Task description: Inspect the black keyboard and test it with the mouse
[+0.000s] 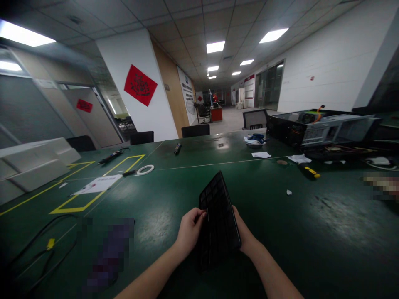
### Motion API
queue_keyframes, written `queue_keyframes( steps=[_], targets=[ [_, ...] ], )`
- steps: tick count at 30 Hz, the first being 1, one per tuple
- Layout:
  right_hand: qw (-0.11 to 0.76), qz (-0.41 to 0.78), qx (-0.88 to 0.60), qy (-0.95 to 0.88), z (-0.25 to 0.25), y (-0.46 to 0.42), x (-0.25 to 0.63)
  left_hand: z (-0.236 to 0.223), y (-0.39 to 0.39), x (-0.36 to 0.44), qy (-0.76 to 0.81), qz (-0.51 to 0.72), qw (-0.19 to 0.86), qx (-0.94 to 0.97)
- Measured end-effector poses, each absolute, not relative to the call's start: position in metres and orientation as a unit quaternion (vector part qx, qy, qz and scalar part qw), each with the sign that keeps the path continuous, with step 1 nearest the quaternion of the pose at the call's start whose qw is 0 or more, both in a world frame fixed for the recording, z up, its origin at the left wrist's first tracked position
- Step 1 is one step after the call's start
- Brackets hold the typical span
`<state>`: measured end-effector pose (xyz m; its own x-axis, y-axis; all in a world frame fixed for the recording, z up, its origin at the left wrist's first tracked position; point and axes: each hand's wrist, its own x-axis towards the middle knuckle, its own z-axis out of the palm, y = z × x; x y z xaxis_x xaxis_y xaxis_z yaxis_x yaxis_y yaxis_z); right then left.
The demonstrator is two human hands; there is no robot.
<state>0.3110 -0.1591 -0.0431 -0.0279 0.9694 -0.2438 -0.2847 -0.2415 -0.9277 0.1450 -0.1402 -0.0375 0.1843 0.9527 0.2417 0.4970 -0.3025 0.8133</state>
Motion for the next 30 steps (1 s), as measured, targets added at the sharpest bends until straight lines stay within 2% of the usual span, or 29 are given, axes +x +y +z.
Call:
queue_keyframes(
  steps=[4,10,14,19,25,28,30],
  targets=[
    [0.509,0.652,-0.479,-0.294,-0.042,-0.16,0.312,-0.034,-0.145,0.141,0.461,0.346,0.214,0.789],
    [0.501,0.654,-0.475,-0.309,-0.046,-0.158,0.31,-0.034,-0.136,0.136,0.472,0.358,0.28,0.756],
    [0.504,0.651,-0.473,-0.314,-0.047,-0.158,0.311,-0.033,-0.134,0.137,0.504,0.346,0.261,0.747],
    [0.509,0.662,-0.472,-0.282,-0.05,-0.157,0.312,-0.025,-0.135,0.135,0.437,0.347,0.28,0.781],
    [0.524,0.648,-0.467,-0.294,-0.039,-0.159,0.309,-0.02,-0.132,0.133,0.426,0.346,0.278,0.789],
    [0.505,0.657,-0.473,-0.301,-0.03,-0.162,0.307,-0.02,-0.13,0.134,0.435,0.395,0.351,0.729],
    [0.498,0.668,-0.459,-0.308,-0.032,-0.161,0.306,-0.019,-0.128,0.135,0.457,0.429,0.48,0.613]
  ],
)
